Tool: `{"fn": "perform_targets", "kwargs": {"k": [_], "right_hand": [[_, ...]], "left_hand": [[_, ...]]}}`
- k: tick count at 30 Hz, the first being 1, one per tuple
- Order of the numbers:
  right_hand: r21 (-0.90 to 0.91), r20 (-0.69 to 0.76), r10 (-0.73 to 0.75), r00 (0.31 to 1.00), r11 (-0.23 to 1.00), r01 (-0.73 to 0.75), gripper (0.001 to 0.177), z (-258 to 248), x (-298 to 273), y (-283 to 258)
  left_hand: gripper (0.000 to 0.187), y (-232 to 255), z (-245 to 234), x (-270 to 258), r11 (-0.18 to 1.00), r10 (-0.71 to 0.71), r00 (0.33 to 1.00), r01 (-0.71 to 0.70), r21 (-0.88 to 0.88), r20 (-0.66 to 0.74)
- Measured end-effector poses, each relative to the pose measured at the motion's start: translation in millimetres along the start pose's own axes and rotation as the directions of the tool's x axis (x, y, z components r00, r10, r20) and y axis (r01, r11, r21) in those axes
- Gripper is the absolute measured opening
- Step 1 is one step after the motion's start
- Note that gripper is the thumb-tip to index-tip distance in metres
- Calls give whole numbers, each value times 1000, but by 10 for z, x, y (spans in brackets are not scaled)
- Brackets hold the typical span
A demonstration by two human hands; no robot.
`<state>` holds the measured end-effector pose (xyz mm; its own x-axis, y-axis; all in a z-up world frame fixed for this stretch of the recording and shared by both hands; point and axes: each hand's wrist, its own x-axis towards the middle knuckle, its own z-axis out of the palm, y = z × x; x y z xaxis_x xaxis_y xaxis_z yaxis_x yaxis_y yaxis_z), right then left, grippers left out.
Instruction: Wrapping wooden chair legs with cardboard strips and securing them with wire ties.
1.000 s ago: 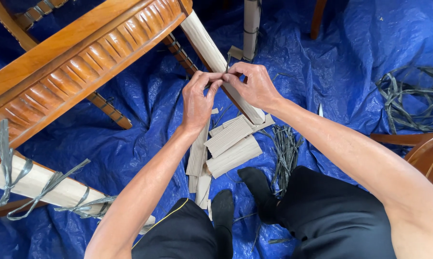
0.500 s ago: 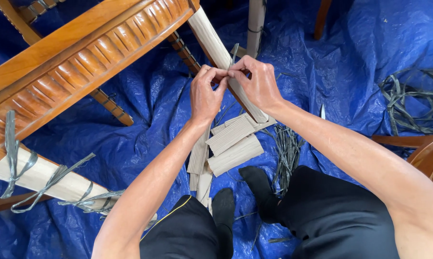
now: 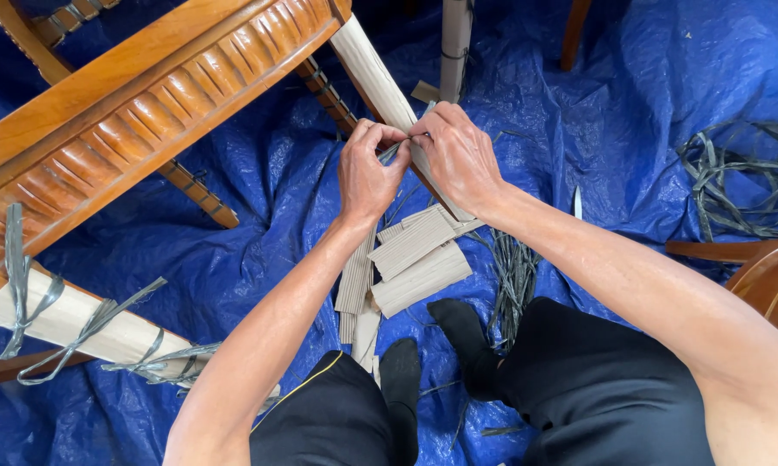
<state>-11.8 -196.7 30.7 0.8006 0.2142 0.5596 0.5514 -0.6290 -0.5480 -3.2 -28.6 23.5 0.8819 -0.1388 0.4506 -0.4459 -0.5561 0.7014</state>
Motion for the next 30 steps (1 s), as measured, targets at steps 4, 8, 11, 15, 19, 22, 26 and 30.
{"fn": "perform_targets", "kwargs": {"k": [4,8,11,15,19,22,26,30], "right_hand": [[58,61,243,968,967,-247,11,11,76,21],[133,257,509,821,823,-552,18,11,149,80],[220,309,546,779,756,-617,22,100,126,257],[286,442,534,721,678,-677,27,167,131,394],[299,499,558,663,607,-736,29,142,156,371],[278,473,557,683,641,-715,29,145,149,361],[268,400,487,776,748,-608,28,79,156,258],[212,301,470,830,815,-539,26,59,162,206]], "left_hand": [[18,24,8,-46,1000,29,998,-29,5,-53],[29,-102,68,-163,1000,16,995,-17,-16,-100],[28,-60,74,-226,1000,5,995,-2,25,-97],[21,92,62,-194,997,-9,998,14,70,-69],[19,144,35,-151,995,0,997,8,98,-80],[15,135,31,-147,994,20,996,-11,107,-91],[11,93,31,-136,994,17,996,-7,107,-89],[10,66,34,-114,996,6,997,1,85,-73]]}}
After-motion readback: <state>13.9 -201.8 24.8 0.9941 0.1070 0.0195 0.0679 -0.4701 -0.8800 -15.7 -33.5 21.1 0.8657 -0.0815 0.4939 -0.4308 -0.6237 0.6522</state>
